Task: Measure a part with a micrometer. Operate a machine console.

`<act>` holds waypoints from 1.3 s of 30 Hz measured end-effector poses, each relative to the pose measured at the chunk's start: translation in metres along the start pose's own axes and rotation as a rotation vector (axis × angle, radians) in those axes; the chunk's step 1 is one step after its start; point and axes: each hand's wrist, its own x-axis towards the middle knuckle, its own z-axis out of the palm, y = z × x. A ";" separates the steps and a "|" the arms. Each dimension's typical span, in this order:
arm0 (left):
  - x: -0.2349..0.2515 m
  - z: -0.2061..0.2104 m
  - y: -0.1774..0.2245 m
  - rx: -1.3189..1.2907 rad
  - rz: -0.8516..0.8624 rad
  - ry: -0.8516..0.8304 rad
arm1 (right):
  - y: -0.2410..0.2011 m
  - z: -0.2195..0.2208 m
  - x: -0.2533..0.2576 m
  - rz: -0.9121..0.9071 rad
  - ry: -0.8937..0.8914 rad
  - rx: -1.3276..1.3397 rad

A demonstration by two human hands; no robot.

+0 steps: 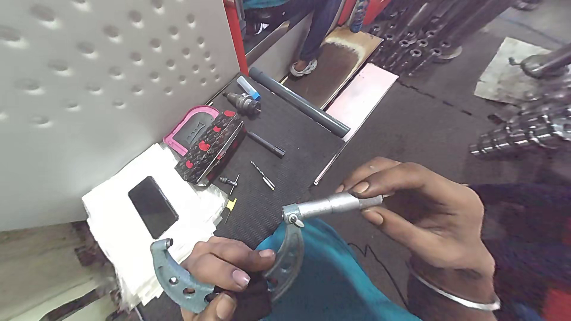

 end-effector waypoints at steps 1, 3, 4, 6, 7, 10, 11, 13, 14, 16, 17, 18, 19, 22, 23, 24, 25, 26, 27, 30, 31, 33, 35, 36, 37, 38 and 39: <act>0.000 0.000 0.000 -0.001 0.000 0.000 | 0.000 0.000 0.000 -0.001 0.000 -0.001; 0.000 0.000 0.000 0.000 -0.001 -0.001 | 0.000 0.000 0.001 -0.001 -0.001 0.001; 0.001 0.000 0.000 0.004 -0.001 -0.001 | 0.000 -0.001 0.001 -0.002 -0.001 0.003; 0.001 0.000 0.000 0.008 -0.002 0.000 | 0.001 -0.001 0.001 -0.004 0.002 0.005; 0.001 0.000 0.000 0.004 -0.004 -0.001 | 0.001 -0.001 0.001 -0.003 0.002 0.004; 0.002 0.000 0.000 -0.015 -0.009 -0.005 | 0.002 -0.001 0.001 0.000 0.002 0.007; 0.002 0.000 0.000 -0.014 -0.010 -0.004 | 0.003 -0.001 0.001 0.000 0.003 0.011; 0.001 0.000 0.000 0.007 -0.013 -0.004 | 0.003 -0.001 0.001 0.004 0.005 0.020; 0.001 -0.001 0.000 0.017 -0.013 -0.005 | 0.003 -0.001 0.000 0.005 0.006 0.026; 0.001 -0.001 -0.001 0.022 -0.011 -0.004 | 0.003 -0.001 0.000 0.006 0.008 0.030; 0.001 -0.001 -0.001 0.018 -0.009 -0.005 | 0.004 -0.001 0.001 0.007 0.009 0.030; 0.001 -0.001 -0.001 0.016 -0.006 -0.005 | 0.003 -0.001 0.001 0.010 0.008 0.026; 0.001 -0.001 -0.001 0.016 -0.006 -0.004 | 0.003 -0.001 0.001 0.014 0.008 0.019; 0.001 -0.001 -0.002 -0.018 -0.009 -0.008 | 0.004 -0.003 -0.001 0.028 -0.010 -0.015; 0.001 -0.002 -0.002 -0.032 -0.010 -0.014 | 0.006 -0.003 -0.002 0.030 -0.024 -0.023; 0.002 -0.002 -0.002 -0.037 -0.011 -0.021 | 0.008 -0.004 -0.003 0.034 -0.038 -0.032; 0.002 -0.003 -0.002 -0.034 -0.011 -0.026 | 0.009 -0.004 -0.004 0.040 -0.048 -0.038; 0.002 -0.003 -0.001 -0.032 -0.007 -0.025 | 0.010 -0.004 -0.004 0.049 -0.050 -0.049; 0.001 -0.003 -0.002 -0.030 0.003 -0.020 | 0.010 -0.004 -0.004 0.062 -0.040 -0.062; 0.000 -0.003 -0.003 -0.025 0.025 0.007 | 0.006 -0.004 -0.003 0.081 0.012 -0.046; 0.000 -0.003 -0.003 -0.028 0.023 0.009 | 0.005 -0.003 -0.003 0.060 0.009 -0.015; 0.000 -0.003 -0.003 -0.027 0.017 -0.005 | 0.004 -0.001 -0.001 0.007 -0.013 0.025; 0.000 -0.002 -0.002 -0.011 0.009 -0.013 | 0.003 0.003 -0.001 -0.014 -0.024 0.015; 0.000 -0.001 -0.002 -0.010 0.006 -0.011 | 0.003 0.003 -0.002 -0.009 -0.032 -0.008; 0.000 -0.001 -0.002 -0.024 0.003 -0.007 | 0.003 0.003 -0.002 -0.002 -0.036 -0.018; 0.000 0.000 -0.002 -0.040 -0.001 -0.004 | 0.004 0.003 -0.003 0.010 -0.045 -0.020; 0.000 0.000 -0.002 -0.056 -0.002 -0.009 | 0.006 0.002 -0.004 0.019 -0.054 -0.018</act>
